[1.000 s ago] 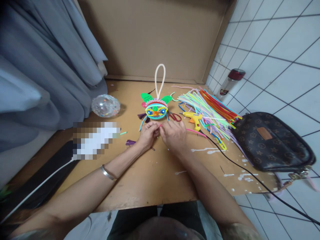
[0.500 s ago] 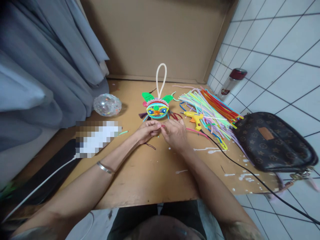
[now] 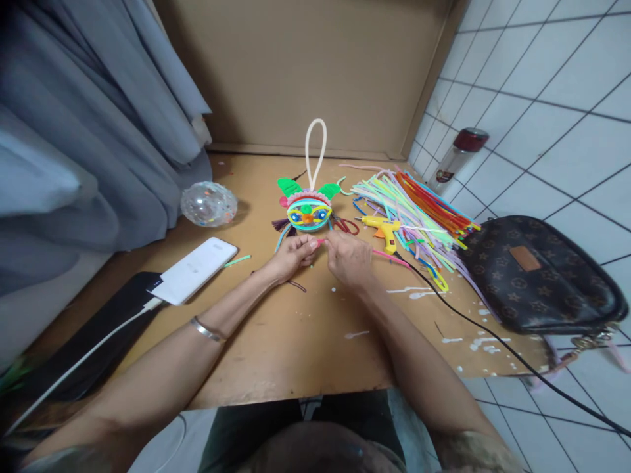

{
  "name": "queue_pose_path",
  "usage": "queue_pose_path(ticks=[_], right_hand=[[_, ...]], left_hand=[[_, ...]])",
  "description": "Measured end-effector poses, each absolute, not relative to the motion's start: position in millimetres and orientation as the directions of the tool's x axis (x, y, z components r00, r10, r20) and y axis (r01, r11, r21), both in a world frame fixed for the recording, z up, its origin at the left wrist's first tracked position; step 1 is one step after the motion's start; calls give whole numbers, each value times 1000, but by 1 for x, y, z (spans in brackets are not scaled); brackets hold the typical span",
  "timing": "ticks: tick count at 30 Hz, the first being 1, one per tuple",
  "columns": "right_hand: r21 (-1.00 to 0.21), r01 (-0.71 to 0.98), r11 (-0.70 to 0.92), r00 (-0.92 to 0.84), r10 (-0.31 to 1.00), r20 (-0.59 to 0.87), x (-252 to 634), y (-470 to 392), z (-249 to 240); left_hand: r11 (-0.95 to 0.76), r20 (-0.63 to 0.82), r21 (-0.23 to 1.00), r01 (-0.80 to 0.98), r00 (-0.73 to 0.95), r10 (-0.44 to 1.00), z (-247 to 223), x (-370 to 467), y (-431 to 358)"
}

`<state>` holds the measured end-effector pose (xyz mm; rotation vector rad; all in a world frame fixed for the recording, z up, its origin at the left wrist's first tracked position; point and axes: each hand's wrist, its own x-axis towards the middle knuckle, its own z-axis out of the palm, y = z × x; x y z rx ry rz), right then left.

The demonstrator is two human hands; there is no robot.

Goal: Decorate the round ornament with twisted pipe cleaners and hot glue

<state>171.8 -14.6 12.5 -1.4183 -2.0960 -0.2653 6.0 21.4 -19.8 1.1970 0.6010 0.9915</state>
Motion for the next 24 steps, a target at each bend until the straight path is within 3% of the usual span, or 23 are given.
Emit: queue_pose_path(ticks=[8,14,24], right_hand=[[-95,922,375,-261,784,563,162,-23,17],[-47,907,419,-324,763,559,149,-31,10],[-59,962,268,-190,807,559,132,-34,-1]], left_hand=[[40,111,907,-419,329,938,-18,13,12],[111,17,839,-533,229,973,-16,19,5],[257,-207,691,-676,156,966,-1,26,-5]])
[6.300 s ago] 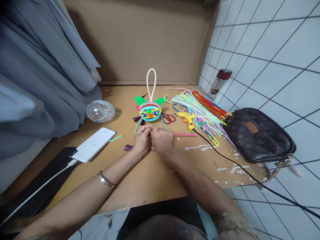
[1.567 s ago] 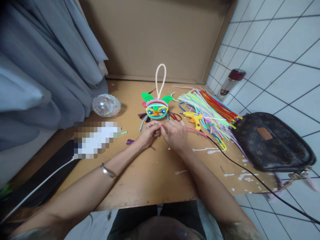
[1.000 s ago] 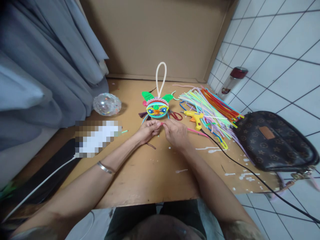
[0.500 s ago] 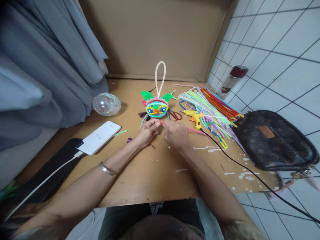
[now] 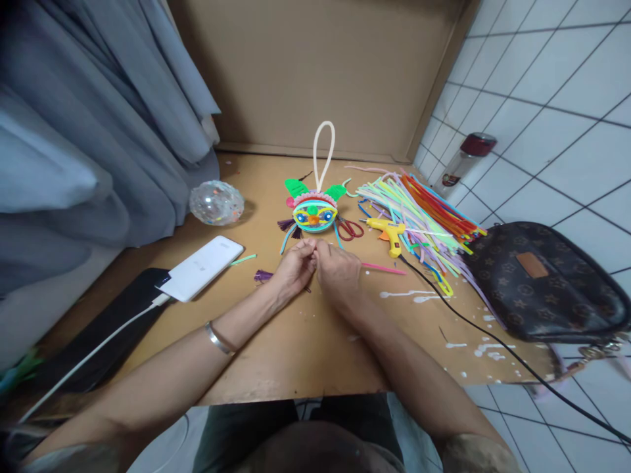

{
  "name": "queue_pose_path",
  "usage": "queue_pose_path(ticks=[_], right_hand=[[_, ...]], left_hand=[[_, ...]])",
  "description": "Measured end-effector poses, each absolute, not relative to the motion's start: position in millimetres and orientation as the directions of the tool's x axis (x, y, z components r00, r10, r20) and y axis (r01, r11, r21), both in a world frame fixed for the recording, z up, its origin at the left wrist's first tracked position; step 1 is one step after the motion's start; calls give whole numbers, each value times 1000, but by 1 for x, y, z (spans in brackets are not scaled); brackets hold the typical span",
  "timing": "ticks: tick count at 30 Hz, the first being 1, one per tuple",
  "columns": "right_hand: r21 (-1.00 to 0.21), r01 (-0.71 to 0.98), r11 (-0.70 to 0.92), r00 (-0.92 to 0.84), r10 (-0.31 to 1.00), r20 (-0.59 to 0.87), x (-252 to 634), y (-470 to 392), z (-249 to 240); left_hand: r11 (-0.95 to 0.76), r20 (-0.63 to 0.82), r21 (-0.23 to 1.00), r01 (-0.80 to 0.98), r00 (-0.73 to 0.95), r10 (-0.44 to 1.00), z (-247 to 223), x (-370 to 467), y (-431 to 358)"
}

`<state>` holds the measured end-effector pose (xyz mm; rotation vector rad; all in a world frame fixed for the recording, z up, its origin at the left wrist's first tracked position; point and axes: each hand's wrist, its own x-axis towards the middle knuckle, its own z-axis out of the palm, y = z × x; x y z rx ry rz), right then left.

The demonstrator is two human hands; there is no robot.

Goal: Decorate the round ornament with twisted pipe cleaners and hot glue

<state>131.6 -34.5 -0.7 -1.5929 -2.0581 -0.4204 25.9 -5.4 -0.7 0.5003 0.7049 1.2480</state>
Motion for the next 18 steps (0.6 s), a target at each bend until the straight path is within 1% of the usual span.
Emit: queue_pose_path(ticks=[3,8,12,18], right_hand=[[-32,958,286,-212,776,595,133,-32,0],[-32,952,303,-212,733,646,141,-27,1],[-53,954,294,-193,740,644,148,-23,3],[-66,937,342,-225,738,636,157,-20,6]], left_hand=[[282,-224,672,-685,174,959,0,27,-3],[290,-189,664,-689,219,957,-3,32,3],[298,-176,652,-698,243,954,-7,36,8],[271,-119,662,-699,259,959,-13,36,12]])
